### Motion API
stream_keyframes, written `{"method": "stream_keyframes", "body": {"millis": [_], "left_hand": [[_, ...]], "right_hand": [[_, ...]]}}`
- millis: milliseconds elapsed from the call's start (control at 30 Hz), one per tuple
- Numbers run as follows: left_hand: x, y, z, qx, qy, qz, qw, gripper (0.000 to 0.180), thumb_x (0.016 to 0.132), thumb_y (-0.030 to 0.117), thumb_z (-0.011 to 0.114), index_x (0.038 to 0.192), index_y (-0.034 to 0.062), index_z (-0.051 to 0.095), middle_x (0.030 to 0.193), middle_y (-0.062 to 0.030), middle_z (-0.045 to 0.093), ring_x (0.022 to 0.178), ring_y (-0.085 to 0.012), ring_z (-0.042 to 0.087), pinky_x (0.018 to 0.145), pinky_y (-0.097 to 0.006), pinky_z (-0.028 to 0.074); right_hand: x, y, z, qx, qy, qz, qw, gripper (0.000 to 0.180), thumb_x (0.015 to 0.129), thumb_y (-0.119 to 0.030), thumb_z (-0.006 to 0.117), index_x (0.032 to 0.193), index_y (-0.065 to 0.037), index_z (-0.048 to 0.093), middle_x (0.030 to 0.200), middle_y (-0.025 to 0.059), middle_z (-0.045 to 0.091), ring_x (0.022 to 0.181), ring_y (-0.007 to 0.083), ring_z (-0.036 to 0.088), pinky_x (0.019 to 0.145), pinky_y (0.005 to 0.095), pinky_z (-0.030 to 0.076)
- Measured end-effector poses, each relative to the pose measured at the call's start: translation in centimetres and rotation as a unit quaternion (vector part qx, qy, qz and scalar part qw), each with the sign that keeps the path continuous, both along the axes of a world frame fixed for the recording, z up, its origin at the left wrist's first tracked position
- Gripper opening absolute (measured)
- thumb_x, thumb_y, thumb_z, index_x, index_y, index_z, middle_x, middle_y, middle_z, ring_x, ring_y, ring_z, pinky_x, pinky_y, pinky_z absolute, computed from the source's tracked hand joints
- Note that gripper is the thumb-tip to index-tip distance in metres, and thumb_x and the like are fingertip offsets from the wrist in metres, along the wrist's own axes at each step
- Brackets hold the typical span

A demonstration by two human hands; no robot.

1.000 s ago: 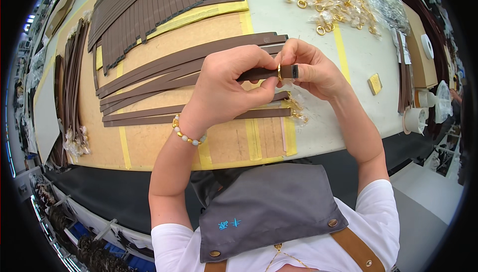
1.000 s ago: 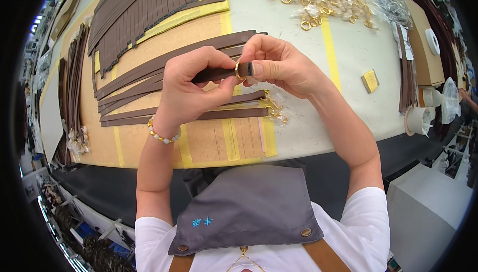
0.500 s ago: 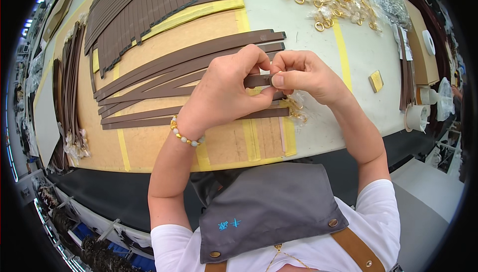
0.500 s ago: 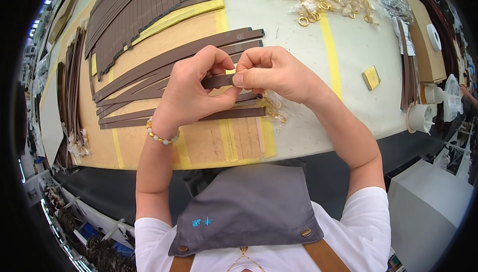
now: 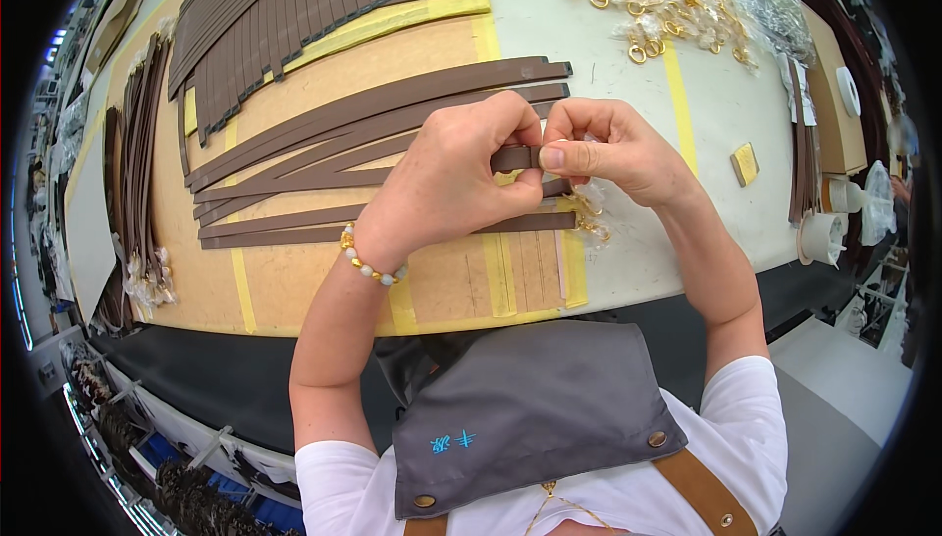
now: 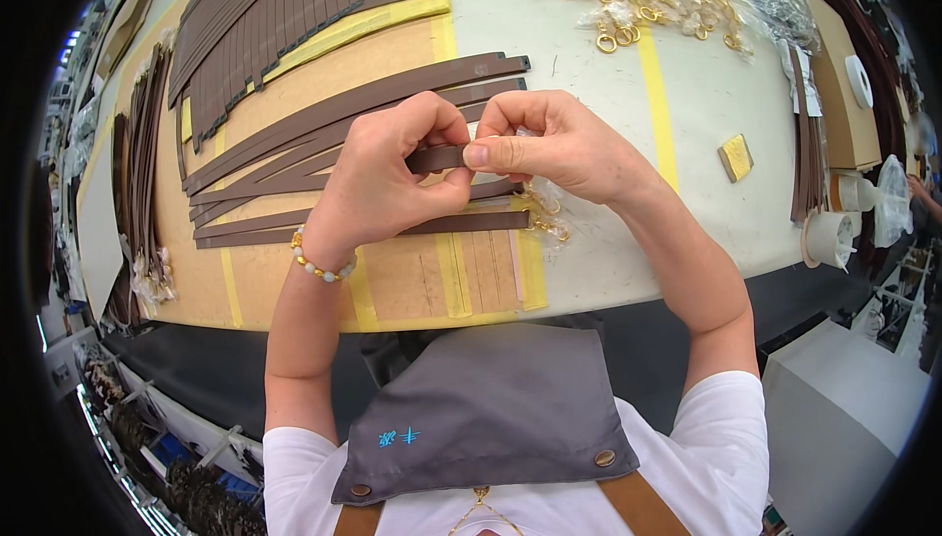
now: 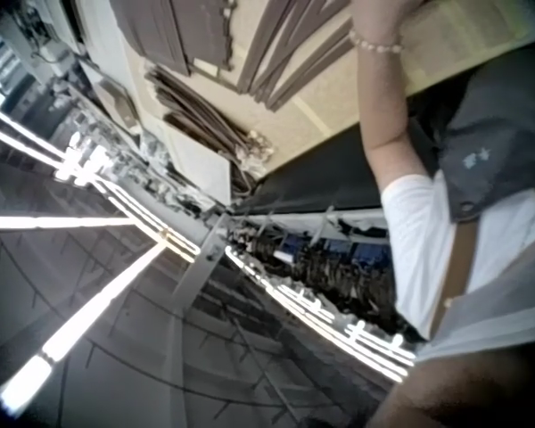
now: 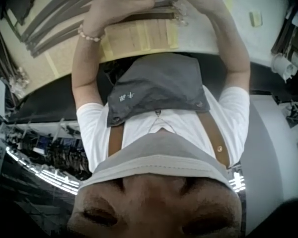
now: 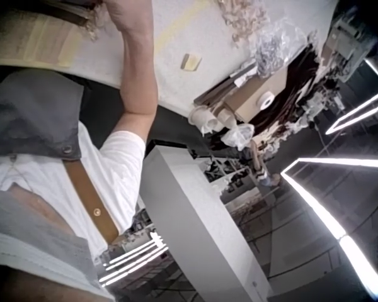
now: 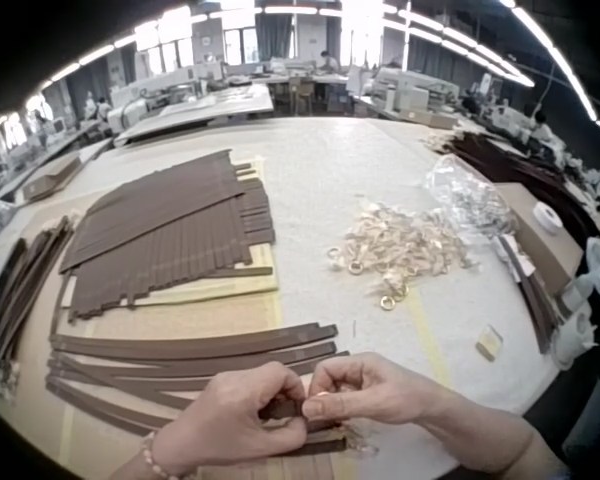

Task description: The recorder is assembling leather straps by attaching gold-colored metal hardware (rings/clips) to the ends of the straps.

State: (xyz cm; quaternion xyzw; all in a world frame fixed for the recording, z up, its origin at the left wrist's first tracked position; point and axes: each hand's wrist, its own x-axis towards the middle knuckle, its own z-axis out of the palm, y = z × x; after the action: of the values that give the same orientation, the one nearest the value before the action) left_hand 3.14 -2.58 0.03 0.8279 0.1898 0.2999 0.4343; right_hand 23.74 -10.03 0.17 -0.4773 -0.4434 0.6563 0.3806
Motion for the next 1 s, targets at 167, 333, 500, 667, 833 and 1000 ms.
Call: {"method": "stream_keyframes", "body": {"millis": [167, 333, 500, 667, 833, 1000], "left_hand": [[0.2, -0.4, 0.3, 0.016, -0.003, 0.004, 1.000, 0.023, 0.072, 0.000, 0.077, 0.086, 0.0007, 0.059, 0.070, -0.0036, 0.058, 0.060, -0.0085, 0.050, 0.055, -0.023, 0.044], [0.6, 0.5, -0.1, 0.017, 0.003, 0.004, 1.000, 0.023, 0.072, 0.001, 0.077, 0.086, 0.0009, 0.059, 0.069, -0.0034, 0.058, 0.060, -0.0089, 0.050, 0.053, -0.023, 0.044], [0.7, 0.7, 0.3, 0.015, -0.003, 0.002, 1.000, 0.022, 0.073, 0.001, 0.077, 0.087, 0.0002, 0.059, 0.071, -0.0050, 0.060, 0.062, -0.0090, 0.054, 0.053, -0.024, 0.045], [0.2, 0.3, 0.9, -0.001, 0.004, -0.013, 1.000, 0.021, 0.075, 0.003, 0.077, 0.088, -0.0003, 0.061, 0.074, -0.0072, 0.065, 0.065, -0.0078, 0.057, 0.054, -0.025, 0.047], [-0.3, -0.3, 1.8, -0.059, 0.042, -0.037, 0.997, 0.022, 0.076, 0.006, 0.080, 0.089, -0.0007, 0.063, 0.078, -0.0064, 0.069, 0.068, -0.0075, 0.060, 0.058, -0.024, 0.051], [-0.5, -0.2, 1.7, -0.051, 0.030, -0.048, 0.997, 0.022, 0.077, 0.008, 0.080, 0.090, -0.0003, 0.064, 0.080, -0.0040, 0.070, 0.070, -0.0036, 0.057, 0.059, -0.023, 0.049]], "right_hand": [[0.1, -0.4, 0.2, 0.020, -0.006, -0.009, 1.000, 0.025, 0.090, -0.024, 0.078, 0.081, -0.007, 0.061, 0.071, -0.0051, 0.055, 0.065, 0.0038, 0.045, 0.058, 0.0221, 0.034], [0.4, 0.6, -0.1, 0.022, -0.014, -0.003, 1.000, 0.024, 0.091, -0.023, 0.078, 0.082, -0.007, 0.062, 0.073, -0.0048, 0.057, 0.065, 0.0034, 0.046, 0.058, 0.0216, 0.035], [0.4, 0.5, 0.7, 0.019, -0.006, -0.011, 1.000, 0.021, 0.092, -0.021, 0.076, 0.085, -0.005, 0.064, 0.077, -0.0051, 0.058, 0.069, 0.0022, 0.047, 0.060, 0.0208, 0.037], [-0.6, -0.1, -0.5, 0.027, 0.027, -0.025, 0.999, 0.011, 0.092, -0.012, 0.070, 0.087, -0.004, 0.064, 0.080, -0.0046, 0.060, 0.076, 0.0014, 0.050, 0.063, 0.0209, 0.040], [-1.7, -1.0, -1.7, 0.047, 0.002, -0.053, 0.998, 0.011, 0.087, -0.009, 0.065, 0.079, -0.004, 0.058, 0.075, -0.0056, 0.055, 0.071, 0.0022, 0.046, 0.061, 0.0220, 0.038], [-2.4, -1.1, -2.1, 0.100, -0.012, -0.069, 0.993, 0.012, 0.088, -0.010, 0.063, 0.079, -0.006, 0.057, 0.074, -0.0061, 0.053, 0.068, 0.0023, 0.044, 0.058, 0.0225, 0.036]]}}
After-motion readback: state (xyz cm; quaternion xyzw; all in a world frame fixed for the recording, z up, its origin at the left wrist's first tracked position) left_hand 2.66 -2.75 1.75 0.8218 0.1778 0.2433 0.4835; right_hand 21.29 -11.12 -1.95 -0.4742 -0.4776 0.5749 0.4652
